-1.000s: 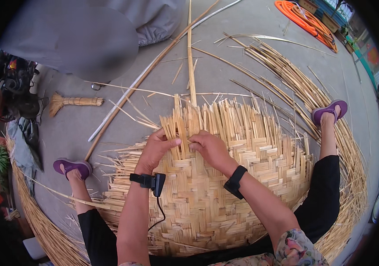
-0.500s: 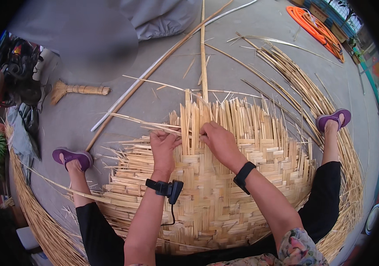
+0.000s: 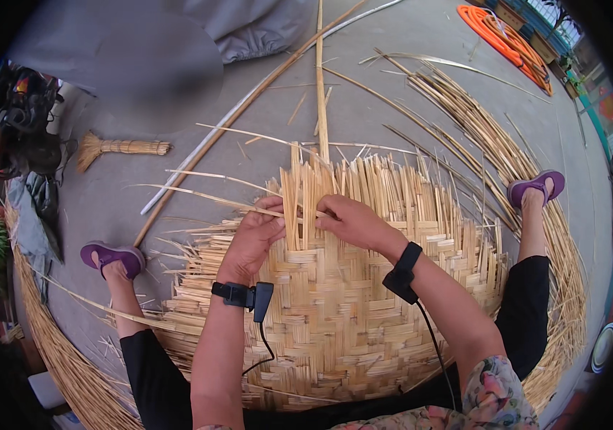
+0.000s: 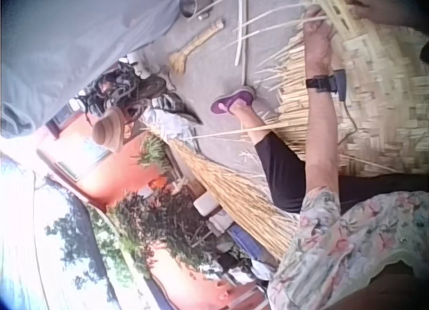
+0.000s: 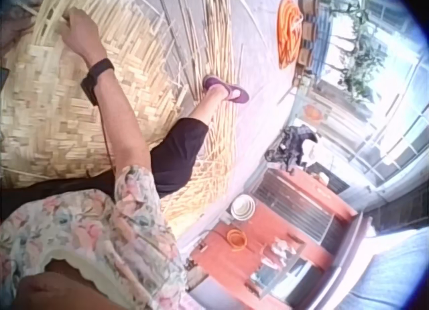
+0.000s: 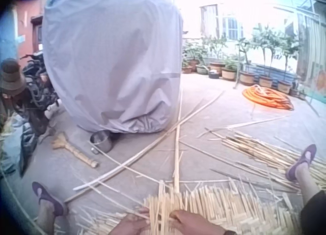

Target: Weaving a mat using thin bamboo or straw strips.

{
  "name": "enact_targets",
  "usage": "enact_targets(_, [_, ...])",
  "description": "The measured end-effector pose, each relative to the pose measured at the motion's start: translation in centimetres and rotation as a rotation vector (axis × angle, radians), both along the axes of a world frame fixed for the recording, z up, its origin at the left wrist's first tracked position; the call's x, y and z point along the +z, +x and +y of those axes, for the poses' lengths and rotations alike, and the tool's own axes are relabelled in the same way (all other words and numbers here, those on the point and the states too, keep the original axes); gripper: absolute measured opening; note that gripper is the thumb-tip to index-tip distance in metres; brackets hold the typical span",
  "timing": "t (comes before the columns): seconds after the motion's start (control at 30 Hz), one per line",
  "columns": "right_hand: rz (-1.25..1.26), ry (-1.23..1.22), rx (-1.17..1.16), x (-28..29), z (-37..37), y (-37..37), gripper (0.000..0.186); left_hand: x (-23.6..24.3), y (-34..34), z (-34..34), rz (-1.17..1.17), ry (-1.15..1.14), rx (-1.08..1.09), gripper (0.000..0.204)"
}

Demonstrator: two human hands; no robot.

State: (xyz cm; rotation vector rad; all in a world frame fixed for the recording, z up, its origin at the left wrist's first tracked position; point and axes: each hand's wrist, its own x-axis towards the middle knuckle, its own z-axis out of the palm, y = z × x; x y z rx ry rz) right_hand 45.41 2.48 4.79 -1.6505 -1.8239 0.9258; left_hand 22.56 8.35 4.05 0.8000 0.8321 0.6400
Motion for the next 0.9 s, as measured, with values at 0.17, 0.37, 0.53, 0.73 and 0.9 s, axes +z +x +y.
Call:
enact_targets(0.17, [-0.105,0.119,0.09,0.6,0.2,0.7,0.015,-0.7,0.7,0.0,0.115,-0.052,0.072,0.031])
enact_targets(0.37, [-0.23,0.182,-0.117,0.2,0.4,-0.5,0.015,0.7,2.0,-0.4,0.196,0.027,0.147,0.02])
enact_targets(0.53, [0.383,-0.282,-0.128,-0.2,1.3,0.9,0.014,0.2,2.5,-0.3,0.271,0.03,0.263,0.021])
enact_targets(0.73, [0.043,-0.111,0.081,-0.9,1.0,1.9,0.012,-1.3,2.7,-0.6,0.19,-0.042,0.334,0.018])
enact_targets(0.9, [0.042,-0.038,0.071,-1.1,0.9,1.6,0.015,0.0,2.3,-0.6,0.136,0.004,0.223,0.021])
